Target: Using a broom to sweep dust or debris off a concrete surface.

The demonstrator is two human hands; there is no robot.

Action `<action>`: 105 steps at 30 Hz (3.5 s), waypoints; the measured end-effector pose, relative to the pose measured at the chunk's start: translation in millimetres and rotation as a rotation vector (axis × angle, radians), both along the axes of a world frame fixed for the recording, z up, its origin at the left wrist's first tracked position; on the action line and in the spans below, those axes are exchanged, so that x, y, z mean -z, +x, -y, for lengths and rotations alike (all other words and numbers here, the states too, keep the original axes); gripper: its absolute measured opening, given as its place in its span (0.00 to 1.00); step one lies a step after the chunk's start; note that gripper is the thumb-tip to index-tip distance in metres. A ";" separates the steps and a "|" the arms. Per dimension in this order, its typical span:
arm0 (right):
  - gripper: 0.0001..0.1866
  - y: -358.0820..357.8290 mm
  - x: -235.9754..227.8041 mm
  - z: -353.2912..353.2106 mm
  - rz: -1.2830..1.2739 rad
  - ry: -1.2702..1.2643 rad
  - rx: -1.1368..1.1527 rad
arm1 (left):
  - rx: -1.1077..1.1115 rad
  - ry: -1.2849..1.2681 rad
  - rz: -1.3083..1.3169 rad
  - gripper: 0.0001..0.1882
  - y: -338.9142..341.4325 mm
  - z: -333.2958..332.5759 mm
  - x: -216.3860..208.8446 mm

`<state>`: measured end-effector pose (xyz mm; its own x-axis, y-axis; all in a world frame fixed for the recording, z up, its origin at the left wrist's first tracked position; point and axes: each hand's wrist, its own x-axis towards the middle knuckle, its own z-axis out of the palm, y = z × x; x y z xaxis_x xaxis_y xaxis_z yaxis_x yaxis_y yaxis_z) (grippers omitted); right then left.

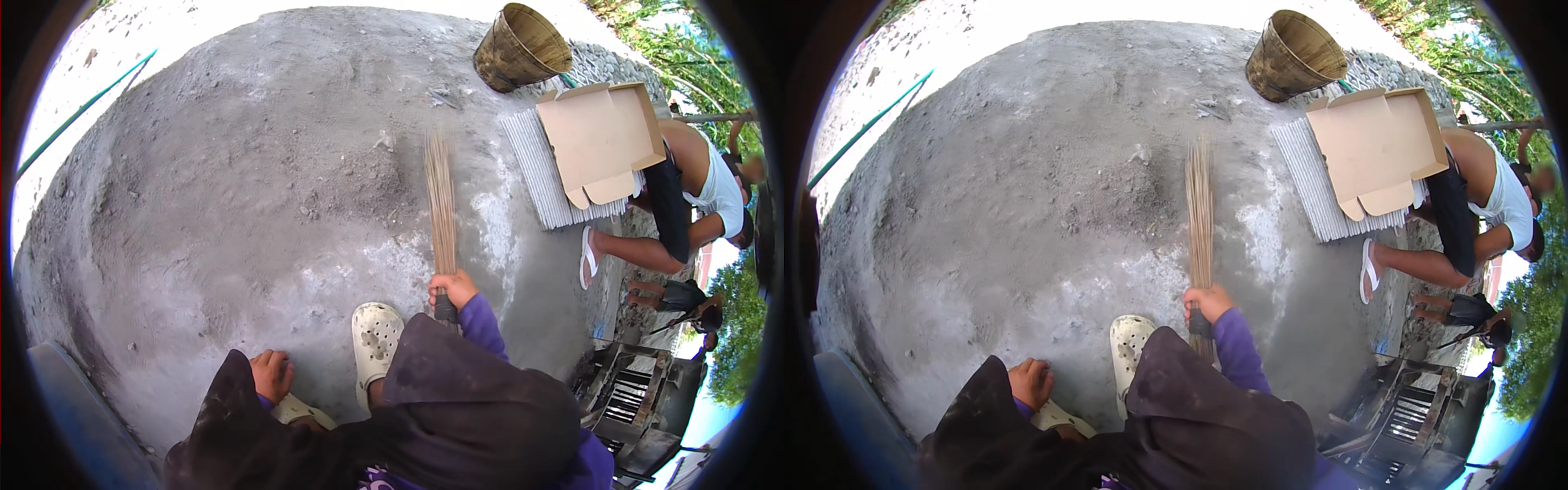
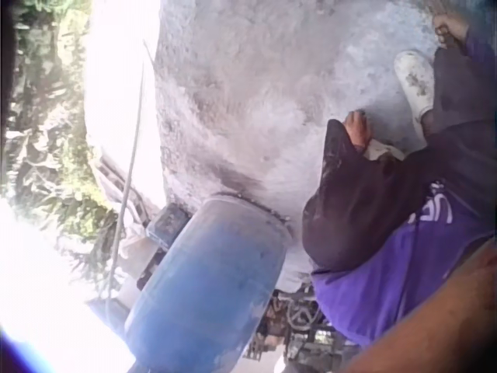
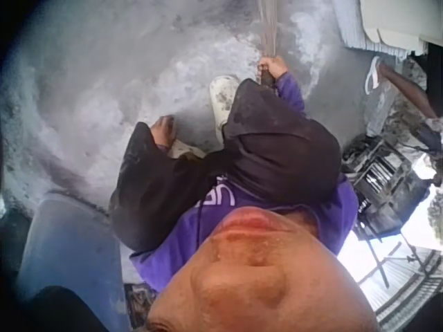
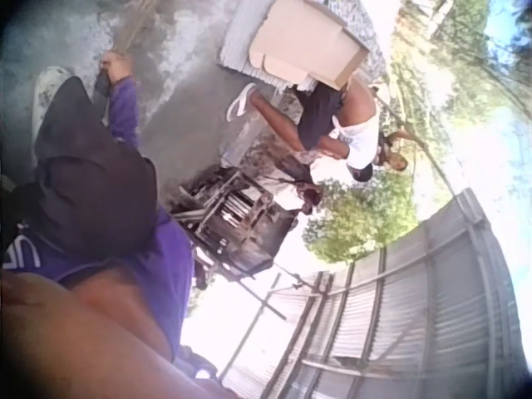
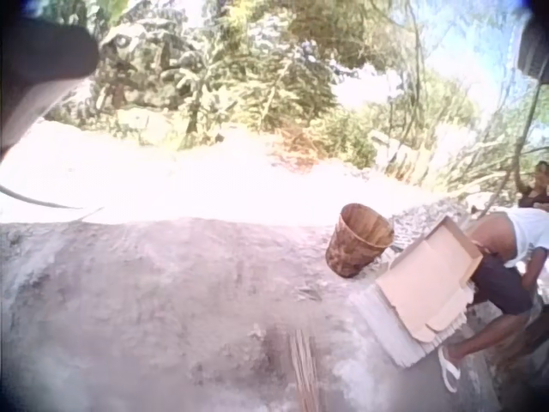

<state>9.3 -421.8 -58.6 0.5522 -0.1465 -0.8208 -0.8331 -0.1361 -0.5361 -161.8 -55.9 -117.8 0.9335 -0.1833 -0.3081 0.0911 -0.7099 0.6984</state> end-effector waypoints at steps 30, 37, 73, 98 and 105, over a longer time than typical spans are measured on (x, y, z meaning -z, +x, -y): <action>0.05 -27.6 -7.6 -30.5 0.098 0.113 -0.190 | 0.009 0.057 -0.014 0.07 -0.9 -9.6 -8.0; 0.05 -27.9 39.5 10.5 0.058 -0.147 -0.217 | 0.037 0.050 0.011 0.06 12.3 4.9 -7.0; 0.03 -22.6 -11.5 44.2 -0.036 -0.048 0.073 | 0.025 0.077 0.013 0.06 6.8 -0.1 -5.4; 0.03 -20.5 -2.8 136.1 -0.180 0.132 0.183 | -0.032 0.022 0.064 0.03 6.1 1.6 -2.4; 0.04 -12.0 -40.9 114.2 -0.161 0.187 0.119 | -0.068 0.024 0.081 0.03 2.3 -2.7 -0.2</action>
